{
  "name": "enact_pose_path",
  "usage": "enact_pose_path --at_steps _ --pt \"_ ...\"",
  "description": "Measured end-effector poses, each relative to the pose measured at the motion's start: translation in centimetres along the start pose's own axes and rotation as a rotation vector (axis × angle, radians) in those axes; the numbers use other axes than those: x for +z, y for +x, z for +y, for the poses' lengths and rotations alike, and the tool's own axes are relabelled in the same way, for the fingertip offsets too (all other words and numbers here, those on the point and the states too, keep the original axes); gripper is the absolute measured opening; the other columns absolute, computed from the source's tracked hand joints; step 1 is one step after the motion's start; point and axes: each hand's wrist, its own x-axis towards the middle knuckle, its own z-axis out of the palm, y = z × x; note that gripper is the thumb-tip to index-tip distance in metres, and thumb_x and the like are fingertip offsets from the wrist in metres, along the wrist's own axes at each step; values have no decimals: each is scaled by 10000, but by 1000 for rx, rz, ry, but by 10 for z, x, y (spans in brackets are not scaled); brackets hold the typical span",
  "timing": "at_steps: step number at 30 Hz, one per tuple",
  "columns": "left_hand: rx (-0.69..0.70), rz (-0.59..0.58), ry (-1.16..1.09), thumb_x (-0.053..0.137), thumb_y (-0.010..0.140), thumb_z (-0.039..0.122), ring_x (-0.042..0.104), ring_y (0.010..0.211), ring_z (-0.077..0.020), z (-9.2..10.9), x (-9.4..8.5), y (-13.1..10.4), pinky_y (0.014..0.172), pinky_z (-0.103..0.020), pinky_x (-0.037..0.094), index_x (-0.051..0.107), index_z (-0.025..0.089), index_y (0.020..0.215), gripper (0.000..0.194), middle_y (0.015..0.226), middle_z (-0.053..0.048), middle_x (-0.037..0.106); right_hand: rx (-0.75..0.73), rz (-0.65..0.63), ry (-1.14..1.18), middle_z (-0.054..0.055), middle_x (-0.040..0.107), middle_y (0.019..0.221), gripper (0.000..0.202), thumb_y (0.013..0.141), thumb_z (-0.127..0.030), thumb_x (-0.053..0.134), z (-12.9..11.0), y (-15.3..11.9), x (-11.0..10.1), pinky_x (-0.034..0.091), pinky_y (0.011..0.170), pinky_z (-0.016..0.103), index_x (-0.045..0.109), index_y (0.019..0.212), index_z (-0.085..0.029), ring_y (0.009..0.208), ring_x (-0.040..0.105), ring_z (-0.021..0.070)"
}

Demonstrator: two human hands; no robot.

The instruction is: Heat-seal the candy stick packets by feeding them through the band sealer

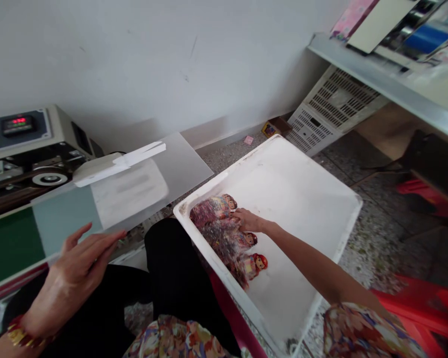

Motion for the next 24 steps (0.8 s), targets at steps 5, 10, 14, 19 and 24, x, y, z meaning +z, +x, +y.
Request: enact_pose_path --at_steps 5,10,14,19,24 --pt "36 13 -9 521 972 261 734 877 -165 6 0 3 1189 -514 409 494 559 1417 536 1072 106 765 114 104 261 42 722 1048 456 601 -215 745 5 -12 1 526 892 383 680 1052 -217 988 657 265" --pt "47 13 -33 529 974 258 736 898 -176 9 3 -1 1184 -510 414 515 516 1412 509 1076 90 769 237 257 510 -34 708 834 452 650 -333 702 6 -33 -16 548 712 317 627 1079 -213 780 659 201" --pt "13 81 -76 543 973 269 734 965 -189 20 13 7 1176 -495 426 612 423 1304 372 1091 55 771 224 384 649 42 737 984 535 624 -411 753 -22 -38 -61 564 786 352 620 1089 -183 883 686 231" --pt "-113 130 -240 569 966 405 722 1058 -243 52 34 43 1040 -432 534 668 310 1199 270 1134 -30 768 94 388 890 16 747 953 503 572 -337 853 -116 -4 -111 562 785 337 650 1013 -202 856 697 219" --pt "-382 210 -464 587 946 487 680 1138 -249 54 41 95 990 -405 529 593 214 1287 437 1224 -112 723 -110 308 800 9 757 968 431 649 -326 827 -216 79 -124 562 779 331 660 1032 -222 886 703 226"
